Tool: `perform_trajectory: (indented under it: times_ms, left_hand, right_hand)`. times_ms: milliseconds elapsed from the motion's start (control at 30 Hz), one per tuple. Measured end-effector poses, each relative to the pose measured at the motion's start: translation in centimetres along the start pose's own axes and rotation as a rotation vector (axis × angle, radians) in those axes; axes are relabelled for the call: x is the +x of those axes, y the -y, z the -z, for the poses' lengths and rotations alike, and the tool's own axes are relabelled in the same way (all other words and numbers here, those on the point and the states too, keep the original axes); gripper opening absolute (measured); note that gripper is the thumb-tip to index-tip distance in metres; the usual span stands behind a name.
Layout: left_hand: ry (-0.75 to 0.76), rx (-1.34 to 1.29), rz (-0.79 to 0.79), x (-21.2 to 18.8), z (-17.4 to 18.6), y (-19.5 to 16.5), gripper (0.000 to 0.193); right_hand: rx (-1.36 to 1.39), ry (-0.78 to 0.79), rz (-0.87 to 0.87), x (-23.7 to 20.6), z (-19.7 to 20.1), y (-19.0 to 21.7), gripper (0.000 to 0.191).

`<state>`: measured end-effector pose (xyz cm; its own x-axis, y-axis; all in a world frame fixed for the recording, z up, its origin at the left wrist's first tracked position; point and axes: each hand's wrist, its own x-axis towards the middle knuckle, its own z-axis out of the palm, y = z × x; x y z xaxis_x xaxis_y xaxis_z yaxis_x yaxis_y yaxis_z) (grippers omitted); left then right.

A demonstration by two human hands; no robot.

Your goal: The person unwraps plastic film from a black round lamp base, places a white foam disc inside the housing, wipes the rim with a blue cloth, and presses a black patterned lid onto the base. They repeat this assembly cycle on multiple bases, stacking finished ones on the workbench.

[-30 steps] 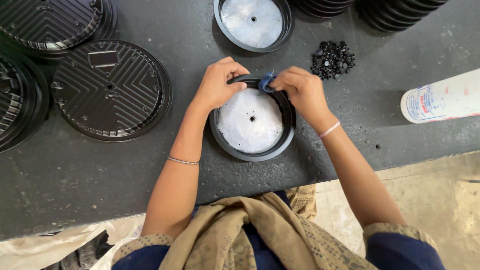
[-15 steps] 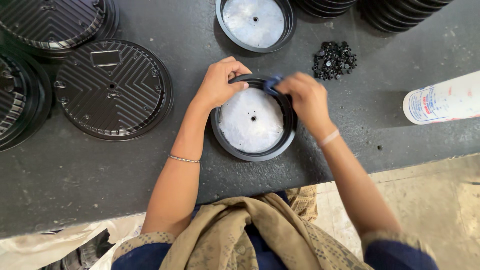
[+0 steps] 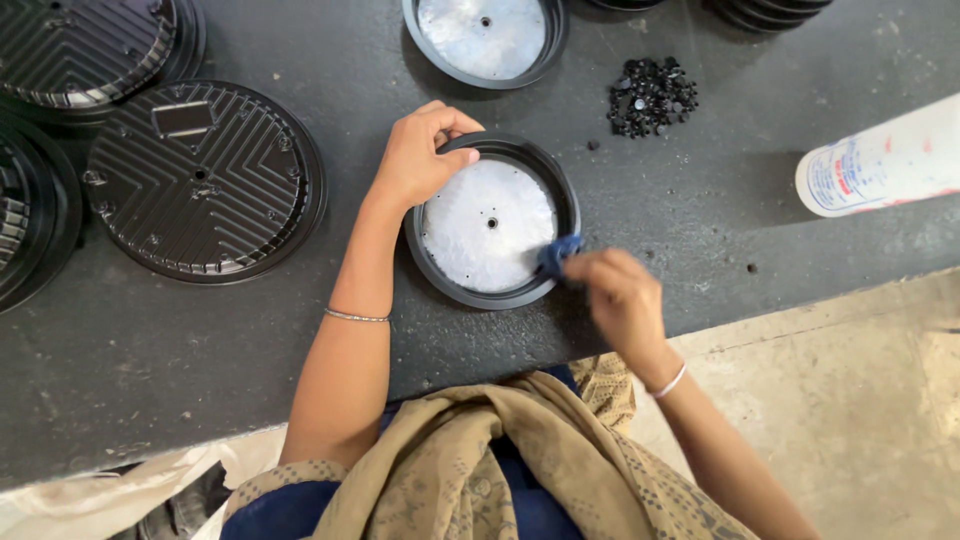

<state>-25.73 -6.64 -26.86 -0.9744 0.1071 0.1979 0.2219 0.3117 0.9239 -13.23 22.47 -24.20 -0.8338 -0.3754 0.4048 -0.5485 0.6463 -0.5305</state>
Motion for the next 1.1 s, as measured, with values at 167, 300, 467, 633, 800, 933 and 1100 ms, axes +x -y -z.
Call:
perform_trajectory:
  times_ms: [167, 300, 467, 633, 800, 933, 1100]
  left_hand:
    - [0.026, 0.002, 0.048, -0.9, 0.0, -0.3, 0.021]
    - [-0.019, -0.241, -0.008, -1.1, -0.1, 0.9, 0.022]
    - [-0.075, -0.477, 0.071, -0.9, 0.9, 2.0, 0.043]
    - [-0.13, -0.639, 0.125, -0.7, 1.0, 2.4, 0.054]
    - [-0.13, -0.733, 0.15, 0.2, 0.9, 2.6, 0.057]
    - [-0.122, -0.758, 0.146, 0.2, 1.3, 2.5, 0.059]
    - [-0.036, -0.777, 0.126, 0.3, 1.8, 1.7, 0.067]
  right_hand:
    - [0.347, 0.088, -0.25, -3.7, 1.3, 0.7, 0.021]
    - [0.315, -0.162, -0.521, -3.0, 5.4, -3.5, 0.017]
    - [-0.168, -0.319, -0.155, 0.4, 9.4, -6.9, 0.017]
    - [-0.41, -0.159, 0.053, 2.3, 6.9, -3.5, 0.025]
    - [-0.06, 0.145, 0.226, 0.4, 0.7, 4.2, 0.047]
    - [-0.022, 0.194, 0.282, 0.5, -1.8, 7.8, 0.043]
    - [0.03, 0.054, 0.25, 2.5, -1.7, 8.4, 0.025]
